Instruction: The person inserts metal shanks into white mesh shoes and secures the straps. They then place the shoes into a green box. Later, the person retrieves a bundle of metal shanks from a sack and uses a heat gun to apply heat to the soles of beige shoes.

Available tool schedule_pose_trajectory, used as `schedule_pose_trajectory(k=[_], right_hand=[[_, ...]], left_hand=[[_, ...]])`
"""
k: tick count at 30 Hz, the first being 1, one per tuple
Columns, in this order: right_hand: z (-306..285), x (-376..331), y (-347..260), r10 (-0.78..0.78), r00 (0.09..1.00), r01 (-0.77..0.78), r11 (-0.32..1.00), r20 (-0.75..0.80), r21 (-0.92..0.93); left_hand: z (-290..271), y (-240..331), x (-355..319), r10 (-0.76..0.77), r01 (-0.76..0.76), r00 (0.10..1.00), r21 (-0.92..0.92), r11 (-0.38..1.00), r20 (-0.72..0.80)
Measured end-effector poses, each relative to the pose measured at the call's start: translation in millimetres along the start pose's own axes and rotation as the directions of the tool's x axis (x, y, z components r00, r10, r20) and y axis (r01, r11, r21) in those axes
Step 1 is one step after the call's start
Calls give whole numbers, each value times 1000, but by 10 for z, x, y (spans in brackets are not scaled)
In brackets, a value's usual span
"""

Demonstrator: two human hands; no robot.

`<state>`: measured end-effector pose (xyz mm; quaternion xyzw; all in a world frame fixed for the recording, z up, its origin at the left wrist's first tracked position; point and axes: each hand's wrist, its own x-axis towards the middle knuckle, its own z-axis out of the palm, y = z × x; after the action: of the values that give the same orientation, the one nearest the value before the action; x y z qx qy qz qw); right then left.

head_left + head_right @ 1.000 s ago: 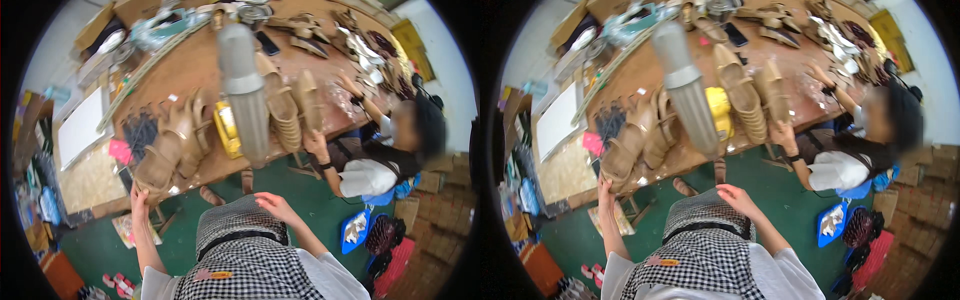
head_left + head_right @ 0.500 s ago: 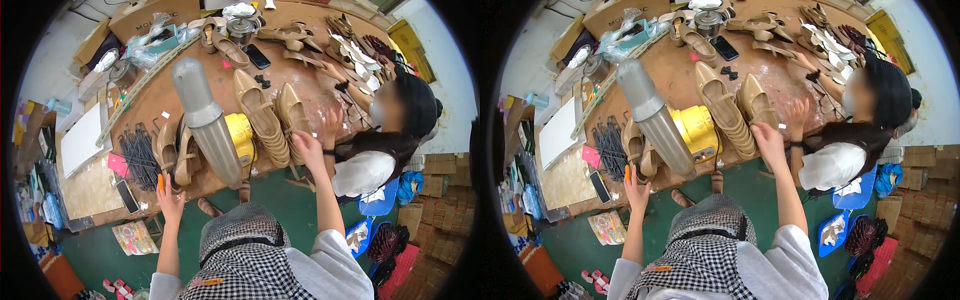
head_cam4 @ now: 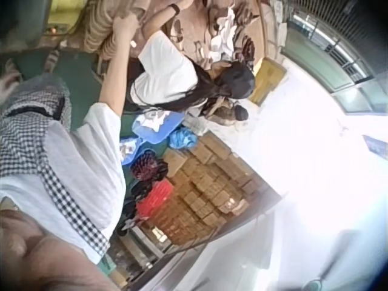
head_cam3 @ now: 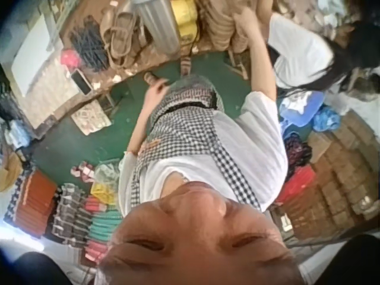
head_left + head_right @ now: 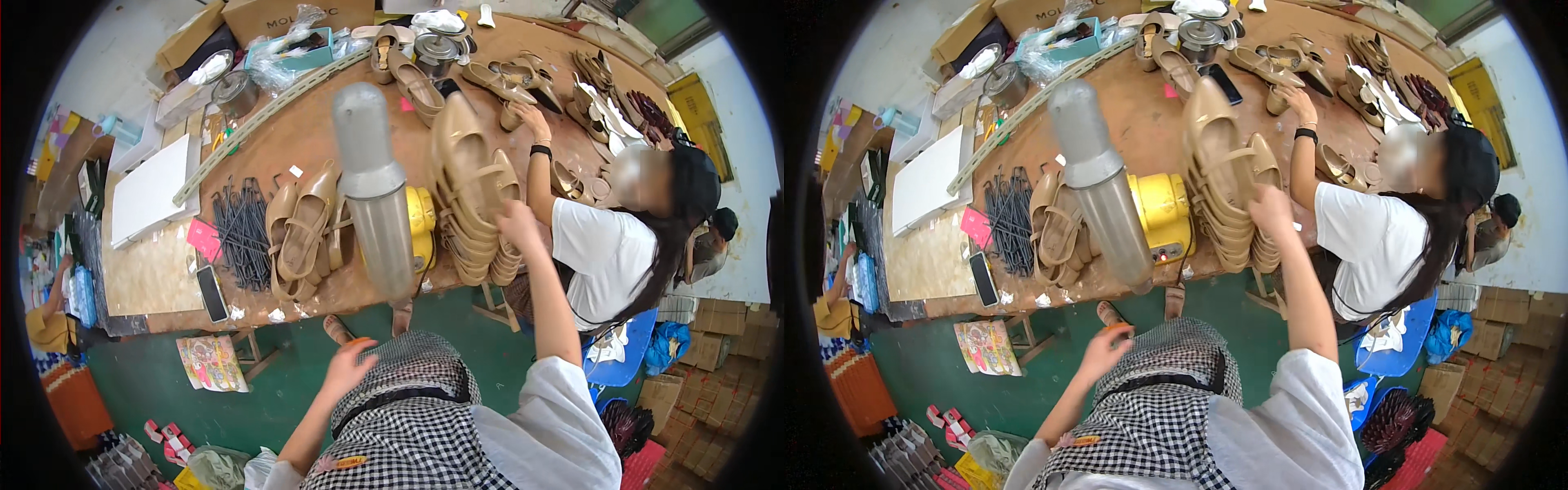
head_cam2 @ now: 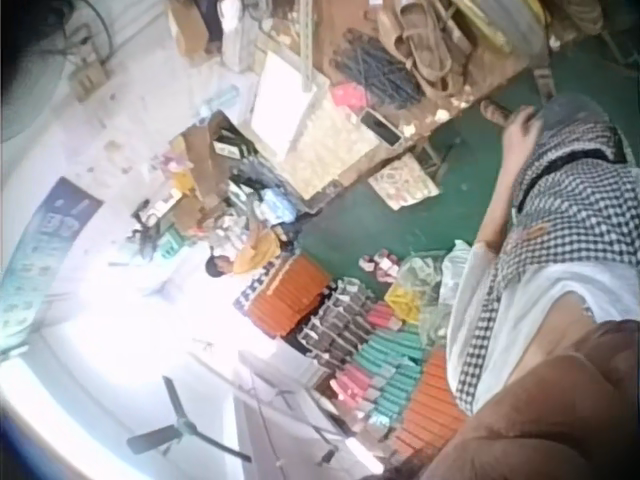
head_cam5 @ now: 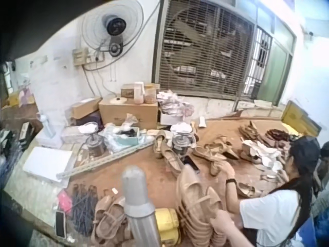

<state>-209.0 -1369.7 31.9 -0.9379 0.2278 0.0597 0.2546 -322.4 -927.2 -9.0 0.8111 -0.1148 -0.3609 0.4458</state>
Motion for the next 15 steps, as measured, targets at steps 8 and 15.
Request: schedule_pose_trajectory(k=[8,15], right_hand=[[-384,-1663,-252,127,962,-264,653,241,710],[424,-2921,-496,54,871,-430,567,489,703]], left_hand=[[774,1090,627,192,208,882,-719,663,431],[608,448,340,43,258,930,-729,634,366]])
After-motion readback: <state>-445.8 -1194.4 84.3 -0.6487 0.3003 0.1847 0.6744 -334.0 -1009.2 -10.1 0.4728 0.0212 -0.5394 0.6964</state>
